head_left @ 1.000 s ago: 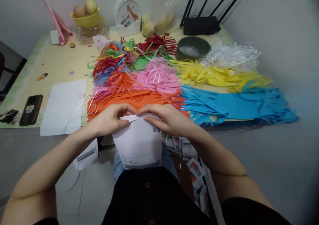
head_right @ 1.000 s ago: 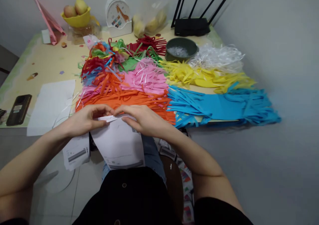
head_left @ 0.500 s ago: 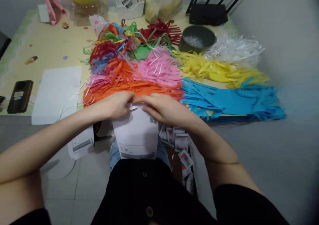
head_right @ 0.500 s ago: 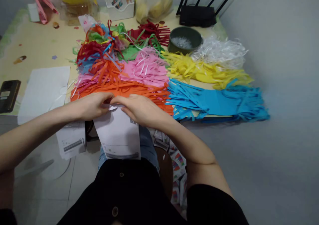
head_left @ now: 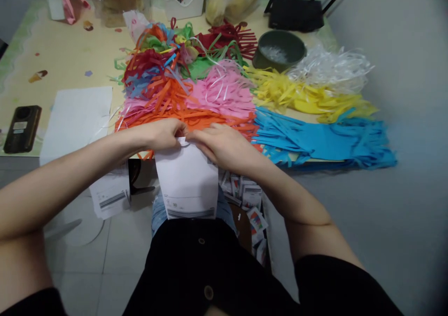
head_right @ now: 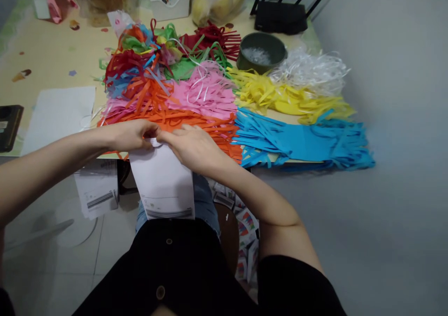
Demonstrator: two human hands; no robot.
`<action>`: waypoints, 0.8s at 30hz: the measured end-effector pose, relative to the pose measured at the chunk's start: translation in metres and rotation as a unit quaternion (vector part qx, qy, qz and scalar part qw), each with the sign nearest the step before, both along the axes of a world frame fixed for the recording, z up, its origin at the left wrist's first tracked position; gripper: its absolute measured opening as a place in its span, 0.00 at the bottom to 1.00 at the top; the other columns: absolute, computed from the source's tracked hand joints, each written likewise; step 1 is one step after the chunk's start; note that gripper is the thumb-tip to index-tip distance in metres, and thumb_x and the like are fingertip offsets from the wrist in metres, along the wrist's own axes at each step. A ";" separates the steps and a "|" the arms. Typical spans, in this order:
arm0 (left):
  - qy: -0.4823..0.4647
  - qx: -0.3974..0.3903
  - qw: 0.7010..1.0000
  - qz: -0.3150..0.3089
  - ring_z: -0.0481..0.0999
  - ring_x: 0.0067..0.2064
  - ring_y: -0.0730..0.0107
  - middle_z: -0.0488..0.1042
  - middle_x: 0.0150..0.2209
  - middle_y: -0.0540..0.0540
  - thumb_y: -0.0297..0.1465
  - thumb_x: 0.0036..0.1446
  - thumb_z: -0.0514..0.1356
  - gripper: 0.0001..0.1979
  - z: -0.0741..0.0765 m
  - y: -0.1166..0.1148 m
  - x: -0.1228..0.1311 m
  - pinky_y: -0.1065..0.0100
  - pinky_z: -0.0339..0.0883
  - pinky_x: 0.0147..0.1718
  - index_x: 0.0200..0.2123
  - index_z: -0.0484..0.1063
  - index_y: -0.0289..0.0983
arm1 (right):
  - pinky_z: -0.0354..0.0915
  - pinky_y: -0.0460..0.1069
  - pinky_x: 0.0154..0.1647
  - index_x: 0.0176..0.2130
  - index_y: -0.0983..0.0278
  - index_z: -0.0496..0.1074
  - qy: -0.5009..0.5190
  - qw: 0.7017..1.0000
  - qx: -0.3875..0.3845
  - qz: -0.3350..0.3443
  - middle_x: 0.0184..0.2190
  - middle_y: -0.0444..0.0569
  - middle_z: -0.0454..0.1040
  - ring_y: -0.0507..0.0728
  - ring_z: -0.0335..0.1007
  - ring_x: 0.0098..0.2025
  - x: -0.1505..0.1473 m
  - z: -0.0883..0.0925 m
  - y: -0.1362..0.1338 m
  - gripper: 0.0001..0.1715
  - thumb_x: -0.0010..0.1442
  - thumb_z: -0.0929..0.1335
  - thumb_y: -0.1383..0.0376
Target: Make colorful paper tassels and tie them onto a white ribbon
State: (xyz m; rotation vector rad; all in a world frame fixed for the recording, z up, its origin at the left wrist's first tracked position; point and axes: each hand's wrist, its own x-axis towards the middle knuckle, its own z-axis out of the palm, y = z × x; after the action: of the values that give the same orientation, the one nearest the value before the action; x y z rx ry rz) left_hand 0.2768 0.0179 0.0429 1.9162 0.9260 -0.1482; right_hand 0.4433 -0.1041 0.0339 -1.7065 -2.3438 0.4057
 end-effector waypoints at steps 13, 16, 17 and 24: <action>0.052 -0.029 0.992 -0.109 0.75 0.31 0.66 0.78 0.29 0.51 0.25 0.38 0.62 0.18 0.013 0.009 0.003 0.71 0.65 0.33 0.38 0.80 0.36 | 0.51 0.56 0.47 0.44 0.65 0.76 -0.061 0.970 0.234 -0.033 0.42 0.53 0.78 0.64 0.63 0.49 -0.021 -0.027 -0.004 0.13 0.71 0.64 0.61; 0.059 -0.011 0.993 -0.103 0.75 0.33 0.65 0.78 0.28 0.51 0.26 0.38 0.62 0.19 0.013 0.010 0.003 0.71 0.66 0.35 0.39 0.80 0.38 | 0.51 0.55 0.44 0.40 0.65 0.75 -0.070 0.958 0.278 -0.023 0.39 0.52 0.78 0.61 0.62 0.45 -0.024 -0.033 -0.002 0.13 0.72 0.62 0.64; 0.062 -0.010 0.993 -0.100 0.76 0.33 0.65 0.78 0.28 0.52 0.26 0.38 0.62 0.20 0.013 0.010 0.003 0.71 0.66 0.35 0.39 0.81 0.38 | 0.51 0.55 0.42 0.40 0.66 0.75 -0.073 0.956 0.283 -0.014 0.38 0.52 0.77 0.60 0.62 0.43 -0.024 -0.033 -0.001 0.14 0.72 0.62 0.66; 0.030 -0.063 0.995 -0.076 0.75 0.31 0.66 0.74 0.23 0.53 0.24 0.36 0.60 0.18 0.007 0.014 -0.001 0.71 0.67 0.34 0.35 0.82 0.37 | 0.57 0.52 0.37 0.45 0.72 0.75 -0.123 0.947 0.285 0.087 0.38 0.58 0.77 0.58 0.62 0.37 -0.020 -0.031 0.004 0.22 0.73 0.54 0.72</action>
State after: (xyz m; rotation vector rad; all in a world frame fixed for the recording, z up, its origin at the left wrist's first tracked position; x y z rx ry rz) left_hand 0.2760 0.0322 0.0501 1.8726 0.7896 -0.3478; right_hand 0.4229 -0.1000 0.0028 -1.3337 -2.4520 -0.4544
